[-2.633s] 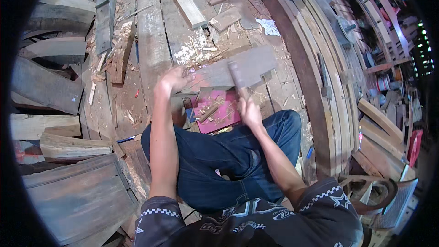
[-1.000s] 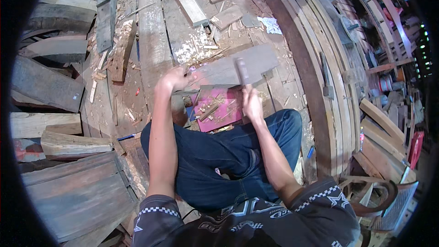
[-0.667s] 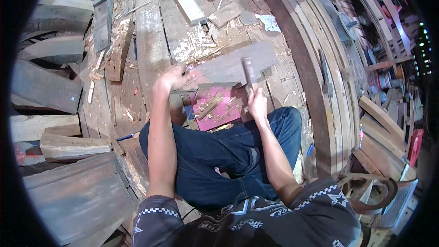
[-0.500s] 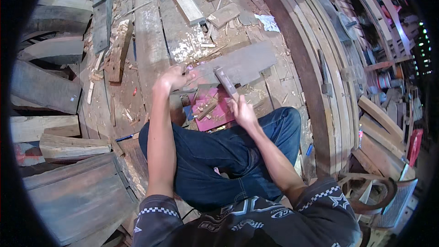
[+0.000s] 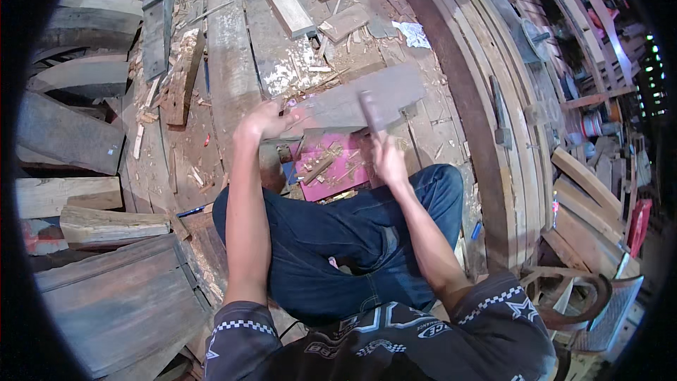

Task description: Chisel or carve a piece of wood using a hammer and a scraper.

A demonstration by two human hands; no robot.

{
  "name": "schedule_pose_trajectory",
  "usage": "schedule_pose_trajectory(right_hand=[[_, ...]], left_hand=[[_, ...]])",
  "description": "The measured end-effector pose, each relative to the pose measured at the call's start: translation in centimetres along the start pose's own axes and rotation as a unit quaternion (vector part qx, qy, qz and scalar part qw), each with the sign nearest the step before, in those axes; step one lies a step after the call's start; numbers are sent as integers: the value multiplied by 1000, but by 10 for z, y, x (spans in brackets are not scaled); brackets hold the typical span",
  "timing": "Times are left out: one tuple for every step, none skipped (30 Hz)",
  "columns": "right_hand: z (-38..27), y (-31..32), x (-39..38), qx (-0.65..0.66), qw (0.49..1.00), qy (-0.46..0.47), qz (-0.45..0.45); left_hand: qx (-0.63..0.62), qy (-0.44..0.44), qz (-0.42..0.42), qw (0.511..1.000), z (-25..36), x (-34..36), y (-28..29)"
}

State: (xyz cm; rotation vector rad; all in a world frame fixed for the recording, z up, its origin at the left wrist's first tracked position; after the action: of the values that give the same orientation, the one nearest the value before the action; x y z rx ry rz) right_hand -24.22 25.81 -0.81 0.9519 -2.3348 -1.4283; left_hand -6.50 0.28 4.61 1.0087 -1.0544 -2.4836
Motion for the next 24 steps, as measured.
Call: schedule_pose_trajectory(right_hand=[[-24,-5,-17,-3,990,142,-2],[-24,-10,-14,-2,991,126,-50],[-22,-11,-12,-3,989,110,-101],[-7,-1,-1,7,996,62,-69],[7,7,12,17,999,14,-37],[7,23,17,45,995,-78,-52],[13,15,15,44,995,-79,-50],[15,1,11,48,997,-33,-42],[12,-7,5,53,998,14,-32],[-17,-12,-10,27,993,100,-59],[-29,-14,-18,21,991,83,-103],[-23,-6,-10,40,991,90,-93],[-22,5,3,60,990,98,-85],[-2,12,13,47,996,-29,-68],[15,18,22,28,998,-41,-32],[11,14,18,59,998,-11,1],[6,9,9,89,995,19,34],[-9,-4,-3,20,997,60,-34],[-19,-14,-15,0,993,104,-54],[-17,-13,-9,-10,993,82,-86],[-18,-4,-5,-21,991,57,-120],[-10,6,8,50,994,74,-57],[15,14,18,34,999,-11,-29],[18,15,19,31,999,-20,1]], left_hand=[[1,2,1,1000,-5,0,0],[5,6,5,1000,-12,1,-1],[9,10,8,1000,-17,-1,-2],[9,8,7,1000,-14,0,-2],[11,12,-3,1000,-13,1,-1],[14,15,-14,1000,-10,4,-2],[14,13,-14,1000,-8,4,-3],[8,6,-2,1000,-4,3,-5],[2,-1,13,1000,1,4,-4],[5,-15,16,1000,-7,3,-4],[6,-9,18,1000,-17,3,-5],[8,-10,20,1000,-20,5,-7],[10,-11,21,1000,-18,2,-5],[17,-6,15,1000,-17,0,-4],[16,-11,13,1000,-8,2,-6],[13,-13,7,1000,-4,3,-6],[9,-15,0,1000,-2,5,-6],[13,-15,4,1000,-7,6,-7],[12,-9,8,1000,-15,7,-7],[6,-10,5,1000,-20,9,-7],[-1,-11,-1,1000,-24,5,-10],[-9,6,-11,1000,-19,7,-8],[-9,2,-10,1000,-13,9,-5],[1,-1,-12,1000,-8,10,-6]])
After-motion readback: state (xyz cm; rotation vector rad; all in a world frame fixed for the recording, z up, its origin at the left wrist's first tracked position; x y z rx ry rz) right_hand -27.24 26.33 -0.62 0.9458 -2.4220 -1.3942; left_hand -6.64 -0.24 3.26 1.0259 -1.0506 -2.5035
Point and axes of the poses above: each hand's wrist, its own x-axis towards the middle knuckle, its own y-axis out of the back of the hand, z = x × y, the point moved 7 cm from there along x, towards the middle knuckle, and after that the axes turned 1 degree about x, right-handed, at the moved point
